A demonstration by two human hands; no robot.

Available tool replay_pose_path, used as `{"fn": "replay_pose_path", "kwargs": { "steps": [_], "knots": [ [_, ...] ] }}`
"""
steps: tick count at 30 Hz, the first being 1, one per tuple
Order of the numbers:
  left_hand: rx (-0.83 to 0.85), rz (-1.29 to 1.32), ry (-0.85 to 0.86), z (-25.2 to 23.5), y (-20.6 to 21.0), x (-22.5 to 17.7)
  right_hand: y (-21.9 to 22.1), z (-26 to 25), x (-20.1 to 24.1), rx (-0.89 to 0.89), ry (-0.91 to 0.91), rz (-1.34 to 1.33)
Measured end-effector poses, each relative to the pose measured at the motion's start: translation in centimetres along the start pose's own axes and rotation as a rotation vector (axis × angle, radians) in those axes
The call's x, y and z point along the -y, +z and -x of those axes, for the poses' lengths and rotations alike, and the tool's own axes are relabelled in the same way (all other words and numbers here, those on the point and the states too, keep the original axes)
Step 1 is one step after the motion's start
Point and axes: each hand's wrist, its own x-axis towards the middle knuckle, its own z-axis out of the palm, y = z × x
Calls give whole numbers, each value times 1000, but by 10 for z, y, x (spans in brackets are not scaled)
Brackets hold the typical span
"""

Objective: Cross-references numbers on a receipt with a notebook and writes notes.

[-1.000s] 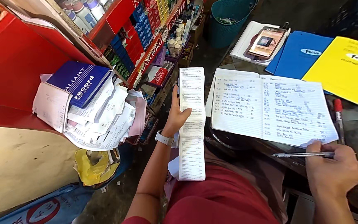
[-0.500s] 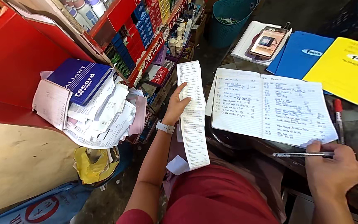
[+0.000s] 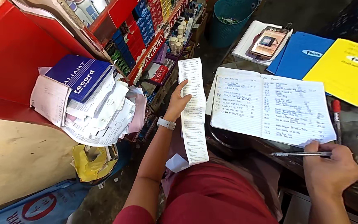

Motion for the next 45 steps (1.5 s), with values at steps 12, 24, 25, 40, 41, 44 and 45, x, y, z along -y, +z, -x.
{"fn": "replay_pose_path", "kwargs": {
  "steps": [12,24,25,40,41,44,45],
  "knots": [
    [-20,-92,-20,7,1,-8,0,0,-3,0,-17,-4],
    [-5,2,47,-21,-1,9,2,0,-4,-23,-27,12],
    [-7,4,42,-21,0,9,2,0,-3,-24,-28,12],
    [-14,-28,53,-25,-1,10,-1,0,-4,5,-21,8],
    [-13,-25,52,-25,0,9,0,0,-3,2,-22,7],
    [-10,-16,41,-26,-1,9,0,0,-3,-6,-23,10],
    [-10,-16,40,-26,0,9,0,0,-3,-11,-25,13]
  ]
}}
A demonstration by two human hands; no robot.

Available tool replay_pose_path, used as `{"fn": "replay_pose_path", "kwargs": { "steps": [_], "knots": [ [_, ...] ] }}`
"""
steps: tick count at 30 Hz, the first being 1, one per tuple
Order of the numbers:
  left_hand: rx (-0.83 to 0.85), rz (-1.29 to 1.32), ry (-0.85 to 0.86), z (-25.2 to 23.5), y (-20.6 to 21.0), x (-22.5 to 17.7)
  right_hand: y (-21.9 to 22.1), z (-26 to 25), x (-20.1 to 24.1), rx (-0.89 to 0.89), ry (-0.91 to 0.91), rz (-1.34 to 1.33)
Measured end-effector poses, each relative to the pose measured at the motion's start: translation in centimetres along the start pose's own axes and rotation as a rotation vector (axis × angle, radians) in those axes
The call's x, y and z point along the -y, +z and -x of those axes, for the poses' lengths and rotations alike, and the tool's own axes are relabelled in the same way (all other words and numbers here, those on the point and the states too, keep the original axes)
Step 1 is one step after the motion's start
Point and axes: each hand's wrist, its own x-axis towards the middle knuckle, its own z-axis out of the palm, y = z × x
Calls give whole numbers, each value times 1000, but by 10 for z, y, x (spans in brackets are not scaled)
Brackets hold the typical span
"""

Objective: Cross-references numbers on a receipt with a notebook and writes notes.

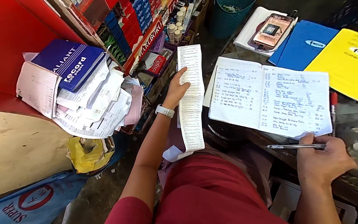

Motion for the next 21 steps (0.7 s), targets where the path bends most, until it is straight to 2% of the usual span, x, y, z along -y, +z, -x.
{"fn": "replay_pose_path", "kwargs": {
  "steps": [16,21],
  "knots": [
    [5,0,-2,2,-3,4,1,1,-1,-29,-27,10],
    [2,-24,-5,5,-6,4,-2,0,8,18,37,169]
  ]
}}
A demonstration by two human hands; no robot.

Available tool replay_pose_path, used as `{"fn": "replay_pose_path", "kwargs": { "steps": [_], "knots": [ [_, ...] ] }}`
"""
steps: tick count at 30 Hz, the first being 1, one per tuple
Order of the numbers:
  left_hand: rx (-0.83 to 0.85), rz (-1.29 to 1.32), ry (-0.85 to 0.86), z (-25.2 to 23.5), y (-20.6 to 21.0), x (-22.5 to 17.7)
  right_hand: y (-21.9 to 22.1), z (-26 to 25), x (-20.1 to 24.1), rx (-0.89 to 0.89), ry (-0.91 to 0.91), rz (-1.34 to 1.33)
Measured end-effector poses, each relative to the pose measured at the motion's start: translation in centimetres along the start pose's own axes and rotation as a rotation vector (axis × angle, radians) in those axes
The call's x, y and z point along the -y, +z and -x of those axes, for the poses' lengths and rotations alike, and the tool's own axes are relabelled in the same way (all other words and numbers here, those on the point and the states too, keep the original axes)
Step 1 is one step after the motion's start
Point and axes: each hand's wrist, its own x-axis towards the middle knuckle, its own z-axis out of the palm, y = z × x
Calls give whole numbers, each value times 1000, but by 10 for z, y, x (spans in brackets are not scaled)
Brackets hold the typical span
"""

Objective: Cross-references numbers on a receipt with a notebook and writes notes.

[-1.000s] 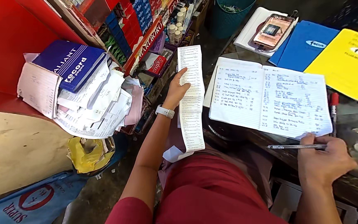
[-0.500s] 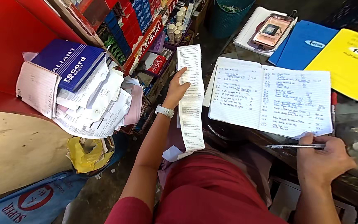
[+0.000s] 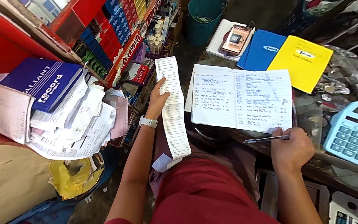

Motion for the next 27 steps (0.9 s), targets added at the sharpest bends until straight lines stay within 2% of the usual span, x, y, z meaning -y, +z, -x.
{"fn": "replay_pose_path", "kwargs": {
  "steps": [2,4,7,9,14,17,19,22,27],
  "knots": [
    [-9,-57,-24,10,1,-9,0,2,6,-93,-128,11],
    [-13,-72,-34,14,1,-12,4,4,10,-163,-316,-109],
    [-5,-47,-26,10,-1,-8,15,1,20,60,-519,-334],
    [-5,-22,-19,8,-1,-6,28,-1,28,191,-591,-364],
    [-6,-56,7,15,-5,-2,49,-6,34,296,-636,-293],
    [-3,-85,12,19,-7,-1,34,-20,30,387,-508,-393],
    [-8,-74,17,17,-8,0,16,-36,26,379,-262,-404],
    [-15,-62,5,19,-7,3,6,-56,25,338,62,-196],
    [-18,-36,1,20,-5,6,9,-66,35,396,211,-68]
  ]
}}
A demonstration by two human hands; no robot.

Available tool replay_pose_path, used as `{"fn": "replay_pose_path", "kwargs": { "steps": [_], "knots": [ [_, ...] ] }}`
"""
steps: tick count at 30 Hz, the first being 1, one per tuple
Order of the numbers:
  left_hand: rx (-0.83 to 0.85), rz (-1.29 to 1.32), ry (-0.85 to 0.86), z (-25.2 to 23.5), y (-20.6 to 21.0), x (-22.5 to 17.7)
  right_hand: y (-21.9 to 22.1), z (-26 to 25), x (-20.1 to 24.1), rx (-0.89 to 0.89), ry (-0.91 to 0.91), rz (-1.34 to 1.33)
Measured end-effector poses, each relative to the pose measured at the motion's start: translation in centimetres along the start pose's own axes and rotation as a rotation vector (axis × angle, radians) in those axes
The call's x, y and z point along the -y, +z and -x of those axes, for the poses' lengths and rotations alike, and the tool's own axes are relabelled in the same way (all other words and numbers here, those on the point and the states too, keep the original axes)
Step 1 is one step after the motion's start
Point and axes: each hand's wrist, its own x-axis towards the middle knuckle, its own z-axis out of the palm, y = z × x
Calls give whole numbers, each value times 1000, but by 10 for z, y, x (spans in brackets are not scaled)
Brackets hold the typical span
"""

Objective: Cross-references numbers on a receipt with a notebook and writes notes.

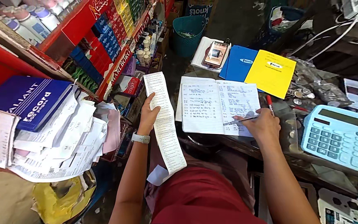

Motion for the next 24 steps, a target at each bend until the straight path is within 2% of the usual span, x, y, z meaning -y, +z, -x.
{"fn": "replay_pose_path", "kwargs": {
  "steps": [7,16,20,24],
  "knots": [
    [-14,5,6,1,-2,-1,-2,-14,8,-15,67,-31],
    [-31,36,8,0,-4,7,-6,-29,10,105,179,-46],
    [-42,28,17,0,-6,7,-6,-25,17,20,193,-115],
    [-47,37,27,1,-9,8,-6,-27,18,46,209,-125]
  ]
}}
